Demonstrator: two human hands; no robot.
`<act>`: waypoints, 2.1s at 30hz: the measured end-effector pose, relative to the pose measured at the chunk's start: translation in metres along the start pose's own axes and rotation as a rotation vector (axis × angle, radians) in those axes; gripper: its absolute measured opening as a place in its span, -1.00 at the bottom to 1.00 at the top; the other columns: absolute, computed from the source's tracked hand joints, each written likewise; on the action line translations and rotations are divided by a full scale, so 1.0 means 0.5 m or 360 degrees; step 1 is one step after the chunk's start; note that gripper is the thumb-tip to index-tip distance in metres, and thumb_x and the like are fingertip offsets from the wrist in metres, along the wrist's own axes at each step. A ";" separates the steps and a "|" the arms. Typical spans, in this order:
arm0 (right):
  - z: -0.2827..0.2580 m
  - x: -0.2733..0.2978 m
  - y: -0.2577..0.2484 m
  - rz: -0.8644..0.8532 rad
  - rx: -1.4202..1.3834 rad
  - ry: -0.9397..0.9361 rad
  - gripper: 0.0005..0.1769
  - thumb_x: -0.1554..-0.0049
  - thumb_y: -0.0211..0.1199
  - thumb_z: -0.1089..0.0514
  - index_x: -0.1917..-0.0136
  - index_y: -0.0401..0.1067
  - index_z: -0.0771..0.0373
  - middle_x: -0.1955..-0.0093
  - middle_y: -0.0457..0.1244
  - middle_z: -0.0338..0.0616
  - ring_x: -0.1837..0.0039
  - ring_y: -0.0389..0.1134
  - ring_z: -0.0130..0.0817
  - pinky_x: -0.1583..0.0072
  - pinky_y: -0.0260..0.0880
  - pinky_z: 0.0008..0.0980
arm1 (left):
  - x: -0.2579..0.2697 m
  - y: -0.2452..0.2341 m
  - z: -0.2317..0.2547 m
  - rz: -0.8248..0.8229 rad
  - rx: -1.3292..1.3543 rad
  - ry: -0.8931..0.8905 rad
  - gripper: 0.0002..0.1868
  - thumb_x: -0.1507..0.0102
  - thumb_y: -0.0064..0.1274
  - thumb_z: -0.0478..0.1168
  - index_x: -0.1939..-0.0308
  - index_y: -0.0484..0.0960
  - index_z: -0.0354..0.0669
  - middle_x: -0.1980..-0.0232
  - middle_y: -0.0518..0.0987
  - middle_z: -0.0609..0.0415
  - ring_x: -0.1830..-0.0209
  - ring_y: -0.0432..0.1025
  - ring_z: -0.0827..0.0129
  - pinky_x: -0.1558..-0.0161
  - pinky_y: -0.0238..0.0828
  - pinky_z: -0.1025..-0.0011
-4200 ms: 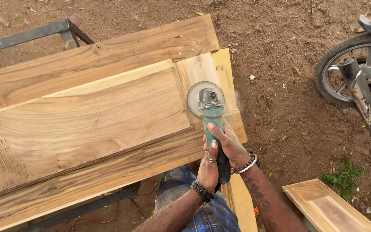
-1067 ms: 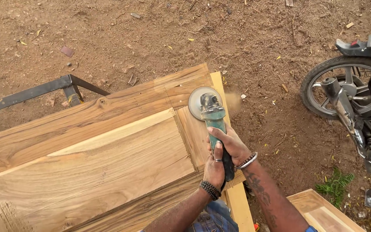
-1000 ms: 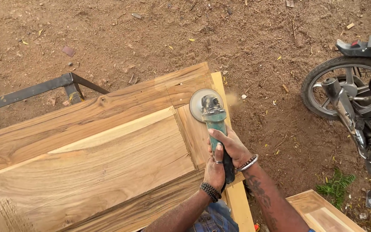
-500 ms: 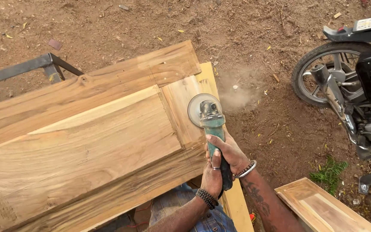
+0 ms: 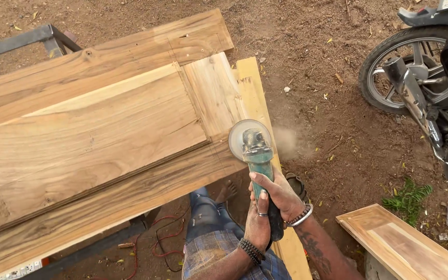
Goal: Sanding a large wooden panel using an angle grinder and manual sandpaper to smooth the surface.
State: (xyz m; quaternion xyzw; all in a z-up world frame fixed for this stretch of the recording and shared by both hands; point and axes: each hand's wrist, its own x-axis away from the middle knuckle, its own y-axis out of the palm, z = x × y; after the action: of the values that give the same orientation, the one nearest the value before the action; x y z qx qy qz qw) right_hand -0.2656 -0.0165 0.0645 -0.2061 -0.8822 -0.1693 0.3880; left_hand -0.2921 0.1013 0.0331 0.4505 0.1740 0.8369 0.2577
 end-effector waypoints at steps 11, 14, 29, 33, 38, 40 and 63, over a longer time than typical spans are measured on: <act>0.039 0.000 0.030 0.0058 -0.0207 -0.0073 -0.44 -0.02 0.40 -0.04 -0.17 0.28 0.22 0.27 0.27 -0.18 0.32 0.34 -0.40 0.27 0.43 -0.36 | 0.006 -0.039 -0.011 0.0143 -0.0070 -0.0207 -0.27 -0.24 -0.21 0.42 -0.02 0.51 -0.16 0.42 0.59 0.02 0.57 0.50 0.30 0.52 0.43 0.39; 0.013 -0.026 0.053 0.0007 -0.0056 -0.0171 -0.43 -0.03 0.40 -0.09 -0.16 0.27 0.22 0.25 0.28 -0.19 0.29 0.35 -0.43 0.24 0.47 -0.38 | -0.017 -0.065 -0.009 0.0117 -0.0079 -0.0039 -0.24 -0.29 -0.26 0.45 0.11 0.55 -0.24 0.42 0.59 0.06 0.55 0.51 0.38 0.49 0.46 0.44; 0.006 -0.001 -0.073 0.0163 0.0014 -0.0073 -0.38 -0.03 0.40 -0.08 -0.23 0.27 0.24 0.22 0.26 -0.20 0.31 0.33 -0.44 0.27 0.46 -0.38 | -0.051 0.042 -0.077 -0.0060 0.0209 -0.0158 -0.17 -0.22 -0.24 0.55 0.17 0.56 -0.21 0.42 0.59 0.08 0.52 0.53 0.38 0.48 0.46 0.47; 0.031 0.039 -0.085 0.0212 -0.0139 -0.0019 -0.42 -0.04 0.38 -0.04 -0.22 0.25 0.19 0.24 0.25 -0.18 0.32 0.34 -0.42 0.29 0.44 -0.36 | -0.035 0.048 -0.106 -0.0085 0.0098 -0.0222 -0.15 -0.27 -0.22 0.54 0.16 0.58 -0.28 0.42 0.60 0.08 0.52 0.53 0.40 0.48 0.45 0.49; 0.038 0.006 -0.037 0.0126 -0.0158 -0.0156 -0.46 -0.07 0.36 -0.04 -0.21 0.27 0.23 0.25 0.27 -0.15 0.33 0.35 -0.40 0.29 0.44 -0.36 | -0.021 0.003 -0.049 -0.0035 -0.0106 -0.0180 -0.16 -0.29 -0.24 0.51 0.19 0.56 -0.29 0.45 0.60 0.03 0.57 0.53 0.38 0.53 0.44 0.49; 0.024 -0.005 0.005 0.0049 -0.0084 -0.0171 -0.45 -0.08 0.37 -0.03 -0.22 0.28 0.24 0.26 0.28 -0.11 0.33 0.34 -0.39 0.28 0.44 -0.35 | -0.010 -0.021 -0.018 -0.0055 0.0038 -0.0076 -0.20 -0.28 -0.24 0.50 0.17 0.55 -0.24 0.44 0.59 0.06 0.57 0.52 0.39 0.53 0.43 0.48; 0.056 0.064 -0.010 -0.0032 0.0145 -0.0040 -0.36 -0.01 0.41 -0.09 -0.22 0.28 0.25 0.23 0.29 -0.17 0.28 0.36 -0.42 0.21 0.49 -0.36 | 0.041 -0.010 -0.124 -0.0082 0.0158 -0.0081 -0.06 -0.28 -0.42 0.57 0.23 0.57 -0.32 0.41 0.60 0.06 0.49 0.54 0.42 0.46 0.46 0.50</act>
State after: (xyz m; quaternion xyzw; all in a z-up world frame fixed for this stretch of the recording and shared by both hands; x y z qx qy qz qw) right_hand -0.3050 -0.0003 0.0701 -0.1814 -0.8958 -0.1302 0.3843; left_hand -0.3523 0.1138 0.0111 0.4793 0.2201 0.8086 0.2607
